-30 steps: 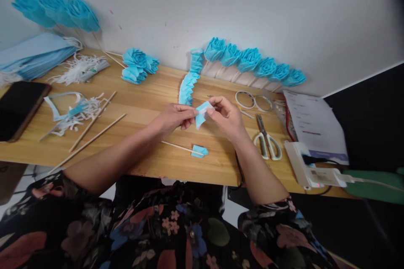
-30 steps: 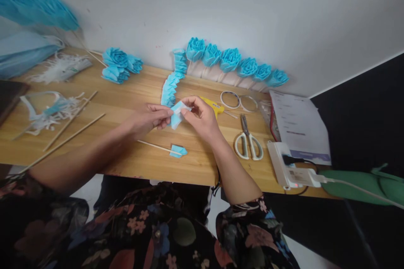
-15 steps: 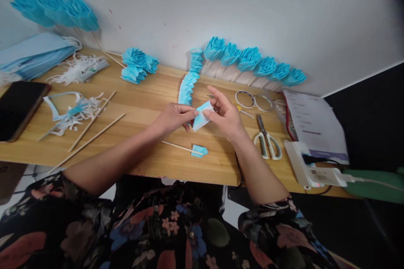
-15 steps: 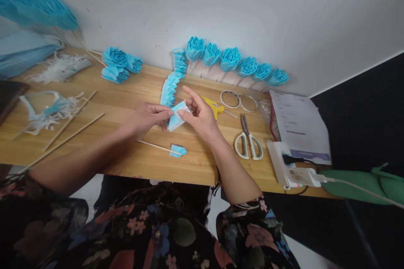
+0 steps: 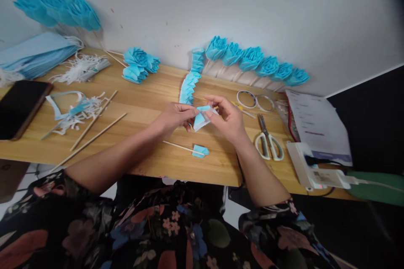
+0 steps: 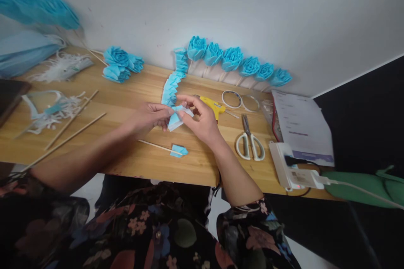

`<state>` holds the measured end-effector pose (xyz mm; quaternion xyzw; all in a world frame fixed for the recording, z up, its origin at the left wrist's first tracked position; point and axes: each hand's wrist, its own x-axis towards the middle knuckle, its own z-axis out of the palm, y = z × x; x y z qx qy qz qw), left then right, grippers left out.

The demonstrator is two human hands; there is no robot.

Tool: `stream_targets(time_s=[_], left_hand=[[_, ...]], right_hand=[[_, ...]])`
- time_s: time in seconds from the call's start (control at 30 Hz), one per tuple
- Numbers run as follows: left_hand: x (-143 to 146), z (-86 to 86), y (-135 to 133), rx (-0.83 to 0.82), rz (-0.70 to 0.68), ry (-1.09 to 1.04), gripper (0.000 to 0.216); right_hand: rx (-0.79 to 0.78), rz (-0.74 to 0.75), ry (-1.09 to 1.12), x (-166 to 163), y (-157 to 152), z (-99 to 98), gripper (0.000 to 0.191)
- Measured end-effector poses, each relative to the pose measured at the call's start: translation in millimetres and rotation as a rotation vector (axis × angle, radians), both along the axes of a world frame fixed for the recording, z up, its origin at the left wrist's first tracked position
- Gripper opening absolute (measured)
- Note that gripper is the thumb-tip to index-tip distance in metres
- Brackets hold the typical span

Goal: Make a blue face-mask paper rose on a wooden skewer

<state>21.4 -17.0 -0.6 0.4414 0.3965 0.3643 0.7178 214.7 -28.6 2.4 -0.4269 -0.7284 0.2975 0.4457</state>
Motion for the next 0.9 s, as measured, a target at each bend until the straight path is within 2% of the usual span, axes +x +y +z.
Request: stream_targets(time_s=[0.23,0.63,0.9], left_hand=[[1.0,3.0,-1.8,-0.023,0.026,0.004,0.016],[0.5,1.6,0.9,-0.042,0.06,-0.037,0.014],[-0.7,-0.7,1.3,-0.016,0.06,-0.06,0.018]], right_hand=[[0.02,-0.077,0.011,-1.5,3.1,-2.6,0.009],[0.179,-0.011,-0.071,0.0,1.0,0.1,0.018],[0.182,0.005,-0.099,0.5,2.0,-1.0,0.019]])
